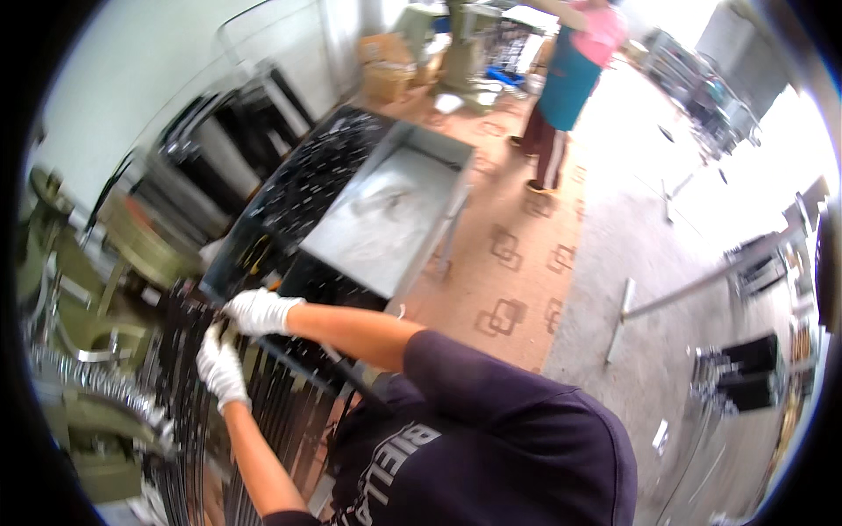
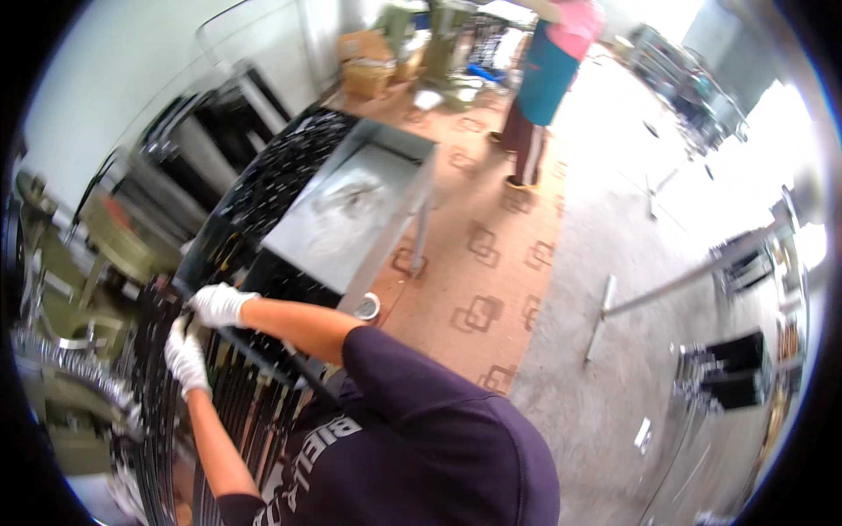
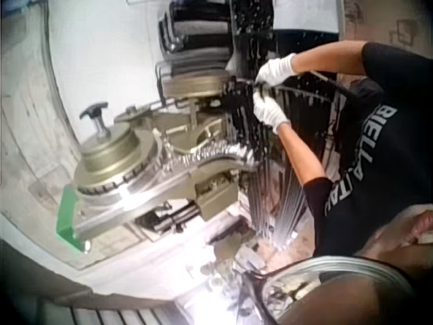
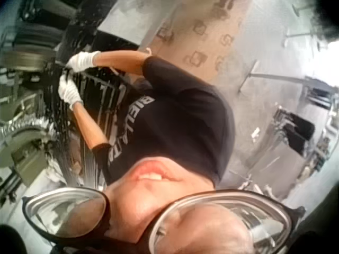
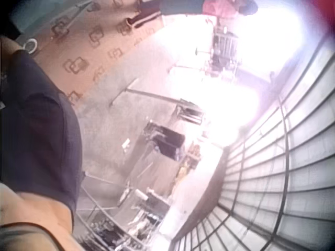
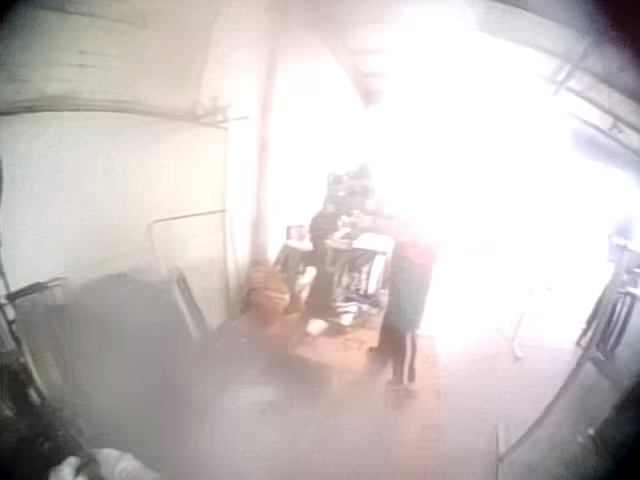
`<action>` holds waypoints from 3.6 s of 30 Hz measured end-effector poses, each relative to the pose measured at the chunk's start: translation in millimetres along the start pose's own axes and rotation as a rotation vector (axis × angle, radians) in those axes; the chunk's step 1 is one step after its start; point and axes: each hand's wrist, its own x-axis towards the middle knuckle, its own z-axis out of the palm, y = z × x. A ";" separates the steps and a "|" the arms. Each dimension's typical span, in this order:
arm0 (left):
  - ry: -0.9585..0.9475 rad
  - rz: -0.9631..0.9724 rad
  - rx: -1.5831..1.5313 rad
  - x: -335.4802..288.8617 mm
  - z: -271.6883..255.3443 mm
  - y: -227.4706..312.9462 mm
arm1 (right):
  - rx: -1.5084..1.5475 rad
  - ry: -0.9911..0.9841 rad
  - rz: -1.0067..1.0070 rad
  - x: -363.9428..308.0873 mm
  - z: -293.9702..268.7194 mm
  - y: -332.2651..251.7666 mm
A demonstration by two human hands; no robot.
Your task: The person bundles metal frames using plastic wrap and then attaches components to a frame using a press machine and a hammer.
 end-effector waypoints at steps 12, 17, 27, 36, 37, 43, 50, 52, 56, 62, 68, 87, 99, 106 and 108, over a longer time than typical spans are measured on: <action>-0.035 -0.074 0.153 -8.9 0.1 27.9 | -0.374 -0.515 0.586 -125.9 14.9 37.8; -0.015 0.013 0.130 0.8 3.3 17.5 | 1.033 -0.146 1.079 -116.6 16.1 47.0; -0.025 0.009 -0.009 -26.9 -3.2 78.9 | 1.531 0.033 0.394 -151.4 -23.1 -22.7; -0.002 0.057 0.302 -5.0 -1.7 25.1 | 1.231 0.106 0.429 -133.1 -27.3 -9.8; 0.014 0.065 0.305 -7.3 -3.5 26.1 | 1.257 0.105 0.447 -130.7 -25.0 -7.1; 0.052 0.043 0.287 -5.8 -1.9 26.7 | 1.255 0.035 0.418 -124.6 -30.7 -9.1; 0.034 0.064 0.285 -2.4 5.2 25.5 | 1.282 -0.023 0.530 -120.8 -31.7 0.2; 0.048 0.069 0.343 -2.9 9.3 23.4 | 1.330 0.004 0.523 -121.5 -32.5 3.8; 0.059 0.073 0.278 -3.1 7.7 25.2 | 1.316 0.141 0.484 -119.1 -32.5 13.1; 0.035 0.039 0.331 -1.2 8.5 23.8 | 1.170 -0.050 0.452 -118.3 -31.6 1.8; 0.087 0.078 0.325 -3.5 7.9 21.2 | 1.250 0.230 0.387 -112.6 -58.0 19.6; -0.139 0.241 0.712 11.7 11.8 29.0 | 1.333 0.010 0.402 -116.7 -36.4 14.3; -0.211 0.173 0.704 6.5 2.6 38.4 | 1.091 0.277 0.416 -119.0 -39.3 11.6; 0.018 0.132 0.565 -22.3 -14.0 17.0 | 1.222 0.239 0.441 -121.5 -52.3 31.7; -0.025 0.137 0.618 -20.8 -12.9 -11.0 | 1.275 0.327 0.385 -113.7 -53.7 39.5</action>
